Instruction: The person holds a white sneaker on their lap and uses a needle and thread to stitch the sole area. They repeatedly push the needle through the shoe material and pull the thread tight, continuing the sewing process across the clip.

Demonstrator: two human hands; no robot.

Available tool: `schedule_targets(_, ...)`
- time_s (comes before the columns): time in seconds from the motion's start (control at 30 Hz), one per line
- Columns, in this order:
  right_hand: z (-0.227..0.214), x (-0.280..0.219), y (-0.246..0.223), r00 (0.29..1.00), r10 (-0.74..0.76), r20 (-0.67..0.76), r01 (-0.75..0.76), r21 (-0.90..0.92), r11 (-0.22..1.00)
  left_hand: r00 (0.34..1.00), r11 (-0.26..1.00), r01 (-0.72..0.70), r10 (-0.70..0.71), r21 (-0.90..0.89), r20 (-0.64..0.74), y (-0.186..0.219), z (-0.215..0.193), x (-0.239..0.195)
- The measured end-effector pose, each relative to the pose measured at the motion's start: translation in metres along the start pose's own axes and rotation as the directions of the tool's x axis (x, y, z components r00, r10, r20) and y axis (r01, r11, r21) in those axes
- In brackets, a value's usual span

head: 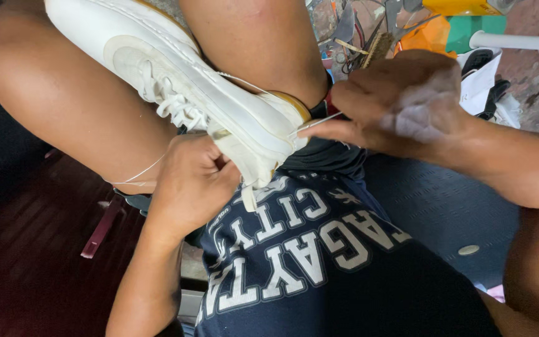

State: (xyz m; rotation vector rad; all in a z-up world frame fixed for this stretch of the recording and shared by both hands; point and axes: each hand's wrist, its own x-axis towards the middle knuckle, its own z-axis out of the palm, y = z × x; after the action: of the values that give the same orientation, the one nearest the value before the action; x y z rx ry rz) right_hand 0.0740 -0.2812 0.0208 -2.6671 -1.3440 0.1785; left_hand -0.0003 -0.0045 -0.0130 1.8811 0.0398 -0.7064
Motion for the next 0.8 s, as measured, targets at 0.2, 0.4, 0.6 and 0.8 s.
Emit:
schedule_targets(0.2,0.005,-0.004,0.010,0.989,0.038,0.145,-0.018,-0.136,0.990,0.976,0.885,-0.116,0.018,-0.451,-0.216,-0.013,0.012,-0.028)
schedule_targets(0.4,0.010,-0.007,0.006,0.922,0.194,0.335,-0.124,-0.219,0.968,0.765,0.980,-0.138,0.013,-0.144,-0.644,0.006,0.023,-0.054)
schedule_targets(0.6,0.024,-0.004,-0.013,0.997,-0.060,0.053,0.048,0.199,0.979,0.789,0.850,-0.328,0.486,0.412,-0.376,0.031,0.022,-0.054)
schedule_targets(0.8,0.041,-0.003,-0.028,0.997,-0.074,-0.009,0.073,0.330,0.941,0.826,0.855,-0.273,0.444,0.441,-0.349,0.020,0.035,-0.042)
